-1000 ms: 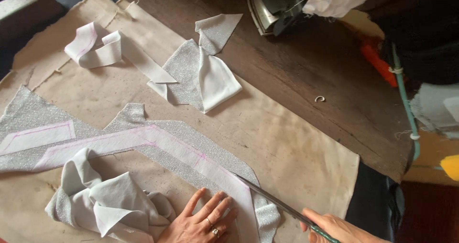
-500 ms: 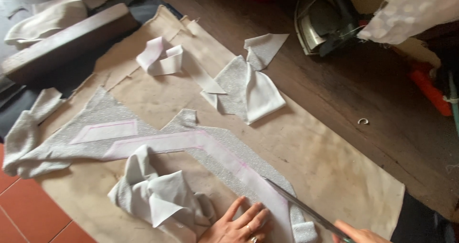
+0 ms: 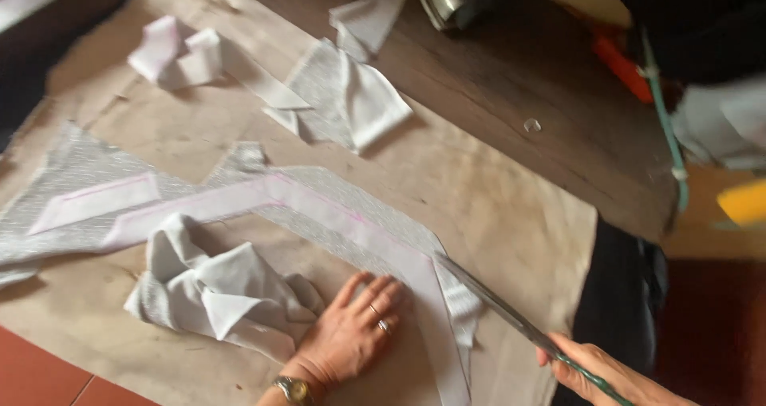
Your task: Cutting out a garment pattern from a piece of fabric using tailor scissors.
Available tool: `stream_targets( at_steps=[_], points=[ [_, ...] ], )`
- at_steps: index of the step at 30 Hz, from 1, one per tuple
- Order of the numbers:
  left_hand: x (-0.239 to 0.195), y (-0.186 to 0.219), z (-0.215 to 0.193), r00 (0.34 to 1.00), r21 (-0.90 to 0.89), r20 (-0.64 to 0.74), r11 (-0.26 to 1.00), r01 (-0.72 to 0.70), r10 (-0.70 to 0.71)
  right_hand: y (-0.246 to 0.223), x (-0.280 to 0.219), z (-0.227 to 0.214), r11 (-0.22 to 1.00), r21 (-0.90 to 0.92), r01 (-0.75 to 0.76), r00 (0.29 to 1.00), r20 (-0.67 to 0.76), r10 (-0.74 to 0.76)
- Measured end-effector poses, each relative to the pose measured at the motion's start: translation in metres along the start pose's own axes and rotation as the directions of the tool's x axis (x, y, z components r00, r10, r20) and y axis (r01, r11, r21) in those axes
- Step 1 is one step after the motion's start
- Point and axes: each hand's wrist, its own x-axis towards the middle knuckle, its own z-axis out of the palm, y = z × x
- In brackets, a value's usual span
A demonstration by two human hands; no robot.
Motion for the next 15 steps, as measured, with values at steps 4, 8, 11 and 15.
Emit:
stream_targets(
  at_steps=[4,8,11,15],
  points=[
    [0.002,0.002,0.0,1.0,0.062,0.004,0.998,0.01,-0.011,-0.035,-0.031,0.046,0.817,-0.165,-0.553,0.821,-0.273,0.501],
    [0.008,0.005,-0.006,1.0,0.097,-0.025,0.995,0.017,-0.015,-0.014,-0.061,0.07,0.803,-0.307,-0.51,0.858,-0.24,0.453],
    [0.012,0.008,-0.012,0.999,0.137,-0.051,0.991,0.006,0.001,0.009,-0.089,0.103,0.788,-0.27,-0.553,0.813,-0.38,0.44],
    [-0.004,0.01,-0.002,0.998,0.139,-0.048,0.99,-0.031,0.038,0.165,-0.079,0.127,0.76,0.56,-0.329,0.902,-0.052,0.429]
  ],
)
